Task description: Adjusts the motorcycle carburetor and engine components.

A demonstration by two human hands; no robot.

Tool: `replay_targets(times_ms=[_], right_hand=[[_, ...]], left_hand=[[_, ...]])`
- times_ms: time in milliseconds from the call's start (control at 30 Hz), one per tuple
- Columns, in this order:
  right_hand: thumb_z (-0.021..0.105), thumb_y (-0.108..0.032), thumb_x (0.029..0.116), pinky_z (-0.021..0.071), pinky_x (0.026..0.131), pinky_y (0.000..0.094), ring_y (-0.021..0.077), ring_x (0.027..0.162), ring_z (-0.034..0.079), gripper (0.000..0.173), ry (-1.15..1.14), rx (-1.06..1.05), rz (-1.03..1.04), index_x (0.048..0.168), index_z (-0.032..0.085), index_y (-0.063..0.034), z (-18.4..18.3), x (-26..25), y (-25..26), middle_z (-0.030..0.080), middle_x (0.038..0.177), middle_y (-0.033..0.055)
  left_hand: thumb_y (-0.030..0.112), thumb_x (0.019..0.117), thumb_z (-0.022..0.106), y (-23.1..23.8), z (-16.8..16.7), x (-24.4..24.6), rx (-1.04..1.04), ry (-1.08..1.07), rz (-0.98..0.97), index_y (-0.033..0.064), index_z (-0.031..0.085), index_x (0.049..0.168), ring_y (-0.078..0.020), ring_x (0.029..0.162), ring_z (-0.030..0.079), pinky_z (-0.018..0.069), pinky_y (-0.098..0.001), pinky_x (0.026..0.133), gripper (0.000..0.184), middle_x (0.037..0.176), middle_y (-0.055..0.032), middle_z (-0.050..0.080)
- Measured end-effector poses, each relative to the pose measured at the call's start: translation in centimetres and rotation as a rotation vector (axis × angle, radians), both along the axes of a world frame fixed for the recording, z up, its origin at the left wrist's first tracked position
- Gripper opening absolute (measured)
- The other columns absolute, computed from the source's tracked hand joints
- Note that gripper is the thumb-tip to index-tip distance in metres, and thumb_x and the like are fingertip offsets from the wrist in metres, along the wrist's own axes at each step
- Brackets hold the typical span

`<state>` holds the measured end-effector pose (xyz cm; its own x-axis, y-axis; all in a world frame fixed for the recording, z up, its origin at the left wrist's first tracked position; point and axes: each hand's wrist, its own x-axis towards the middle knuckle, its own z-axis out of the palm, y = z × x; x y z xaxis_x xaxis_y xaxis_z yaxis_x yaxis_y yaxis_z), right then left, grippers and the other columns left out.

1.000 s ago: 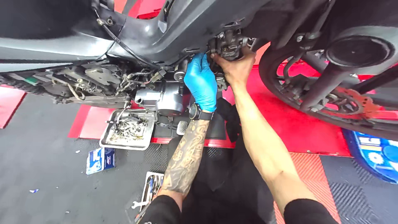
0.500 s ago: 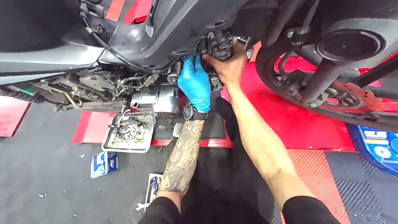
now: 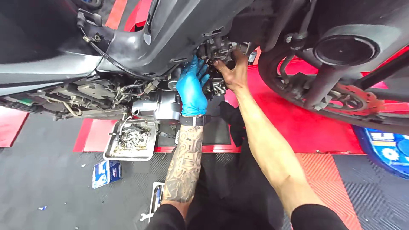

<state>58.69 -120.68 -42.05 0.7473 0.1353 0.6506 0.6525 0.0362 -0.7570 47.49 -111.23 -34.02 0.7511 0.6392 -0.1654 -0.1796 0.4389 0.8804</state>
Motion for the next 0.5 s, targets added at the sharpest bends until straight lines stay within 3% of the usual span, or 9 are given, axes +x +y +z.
replay_targets(times_ms=[233, 367, 500], right_hand=[[0.081, -0.039, 0.0845, 0.0619, 0.084, 0.0272, 0.0059, 0.094, 0.072, 0.057, -0.005, 0.026, 0.003, 0.118, 0.066, 0.0039, -0.1, 0.0, 0.1, 0.074, 0.104, 0.0060], [0.081, -0.035, 0.0854, 0.0611, 0.086, 0.0264, 0.0056, 0.095, 0.071, 0.053, -0.018, 0.041, 0.004, 0.118, 0.065, 0.0040, 0.0, -0.1, 0.1, 0.074, 0.104, 0.0060], [0.082, -0.035, 0.0840, 0.0618, 0.084, 0.0266, 0.0056, 0.093, 0.072, 0.051, -0.009, 0.076, 0.025, 0.115, 0.067, 0.0023, -0.1, 0.1, 0.2, 0.074, 0.102, 0.0045]], left_hand=[[0.030, 0.1092, 0.050, -0.2, 1.1, 0.0, -0.303, -0.034, -0.126, 0.0137, 0.046, 0.153, -0.0188, 0.137, 0.054, 0.0476, -0.0346, 0.110, 0.047, 0.150, -0.0075, 0.054], [0.031, 0.1087, 0.052, -0.7, 1.5, 0.2, -0.359, -0.031, -0.108, 0.0140, 0.043, 0.154, -0.0212, 0.140, 0.051, 0.0470, -0.0369, 0.111, 0.049, 0.153, -0.0091, 0.050], [0.031, 0.1081, 0.052, -0.4, 1.7, 0.2, -0.389, -0.015, -0.106, 0.0137, 0.045, 0.152, -0.0206, 0.135, 0.055, 0.0485, -0.0355, 0.109, 0.048, 0.148, -0.0096, 0.053]])
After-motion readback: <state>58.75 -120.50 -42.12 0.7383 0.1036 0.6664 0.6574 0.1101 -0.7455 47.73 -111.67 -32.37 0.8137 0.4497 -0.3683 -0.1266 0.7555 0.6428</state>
